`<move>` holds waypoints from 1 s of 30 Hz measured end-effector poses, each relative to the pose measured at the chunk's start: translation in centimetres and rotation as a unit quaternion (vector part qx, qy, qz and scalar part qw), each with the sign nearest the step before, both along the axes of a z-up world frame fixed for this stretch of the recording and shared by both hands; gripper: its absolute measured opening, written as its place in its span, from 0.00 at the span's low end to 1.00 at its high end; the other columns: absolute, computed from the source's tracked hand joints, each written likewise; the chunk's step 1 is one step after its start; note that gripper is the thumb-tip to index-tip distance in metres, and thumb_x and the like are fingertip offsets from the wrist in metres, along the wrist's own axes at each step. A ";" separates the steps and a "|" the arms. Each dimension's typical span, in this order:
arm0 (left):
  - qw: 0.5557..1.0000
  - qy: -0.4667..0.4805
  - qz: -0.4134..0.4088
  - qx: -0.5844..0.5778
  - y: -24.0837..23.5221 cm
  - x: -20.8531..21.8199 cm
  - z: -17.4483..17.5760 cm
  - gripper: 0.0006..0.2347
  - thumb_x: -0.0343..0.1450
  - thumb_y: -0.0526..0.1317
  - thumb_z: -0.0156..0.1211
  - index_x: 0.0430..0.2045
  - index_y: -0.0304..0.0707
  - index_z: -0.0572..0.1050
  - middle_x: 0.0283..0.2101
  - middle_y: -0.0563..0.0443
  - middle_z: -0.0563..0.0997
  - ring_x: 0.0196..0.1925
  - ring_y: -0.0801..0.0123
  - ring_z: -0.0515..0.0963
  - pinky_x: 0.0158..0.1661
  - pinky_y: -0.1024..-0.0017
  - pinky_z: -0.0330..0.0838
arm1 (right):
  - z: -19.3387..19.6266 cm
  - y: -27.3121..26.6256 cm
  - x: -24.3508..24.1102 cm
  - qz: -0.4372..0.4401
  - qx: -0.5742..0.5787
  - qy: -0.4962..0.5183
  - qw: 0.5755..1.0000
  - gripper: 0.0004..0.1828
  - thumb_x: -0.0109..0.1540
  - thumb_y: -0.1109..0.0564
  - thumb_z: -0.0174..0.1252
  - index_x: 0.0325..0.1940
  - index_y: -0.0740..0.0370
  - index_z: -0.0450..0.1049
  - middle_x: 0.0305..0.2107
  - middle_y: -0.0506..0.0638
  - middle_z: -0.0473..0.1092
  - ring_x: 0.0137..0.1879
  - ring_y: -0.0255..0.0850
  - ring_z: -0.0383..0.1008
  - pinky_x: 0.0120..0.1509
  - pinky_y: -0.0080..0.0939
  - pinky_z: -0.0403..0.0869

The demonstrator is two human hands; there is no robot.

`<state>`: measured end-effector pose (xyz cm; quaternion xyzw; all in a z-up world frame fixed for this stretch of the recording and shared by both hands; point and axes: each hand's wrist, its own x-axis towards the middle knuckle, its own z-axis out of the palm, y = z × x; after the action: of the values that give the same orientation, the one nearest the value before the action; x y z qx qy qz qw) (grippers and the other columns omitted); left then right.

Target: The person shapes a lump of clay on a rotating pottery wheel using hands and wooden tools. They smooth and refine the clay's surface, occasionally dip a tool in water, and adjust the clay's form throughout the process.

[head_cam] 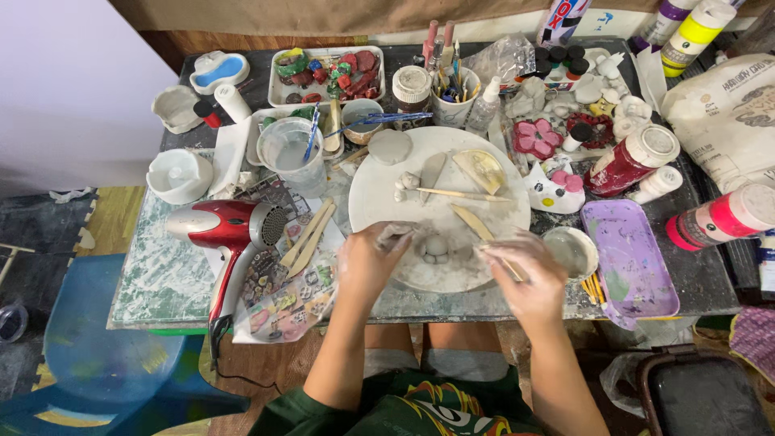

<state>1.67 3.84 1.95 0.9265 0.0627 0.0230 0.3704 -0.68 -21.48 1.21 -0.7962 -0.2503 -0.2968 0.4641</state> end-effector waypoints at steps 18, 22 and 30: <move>0.973 -0.219 -0.005 -0.071 1.6 -0.2 -2.2 0.11 0.67 0.41 0.68 0.37 0.35 0.82 0.39 0.37 0.84 0.39 0.46 0.84 0.41 0.59 0.77 | 1.7 -3.9 -1.9 -0.063 -0.065 0.135 0.987 0.11 0.60 0.67 0.66 0.46 0.63 0.81 0.38 0.53 0.79 0.41 0.36 0.80 0.44 0.31 0.80; 0.980 -0.190 0.010 -0.051 1.7 0.2 -2.2 0.09 0.70 0.40 0.67 0.38 0.34 0.82 0.38 0.37 0.84 0.40 0.44 0.82 0.40 0.58 0.75 | 2.9 -4.3 -0.7 -0.034 0.105 0.157 0.981 0.09 0.62 0.71 0.63 0.45 0.67 0.80 0.39 0.55 0.79 0.43 0.37 0.81 0.47 0.32 0.81; 0.966 -0.244 -0.009 -0.089 0.8 1.2 -1.7 0.09 0.67 0.39 0.68 0.37 0.37 0.83 0.36 0.39 0.84 0.38 0.47 0.83 0.39 0.61 0.76 | 2.3 1.1 5.8 -0.098 -0.055 0.033 0.993 0.09 0.60 0.67 0.68 0.44 0.64 0.82 0.41 0.54 0.79 0.48 0.43 0.81 0.55 0.40 0.77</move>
<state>2.86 4.60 0.26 0.8569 -0.0361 0.2392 0.4552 5.15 -20.35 3.53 -0.8504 -0.1717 -0.3003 0.3964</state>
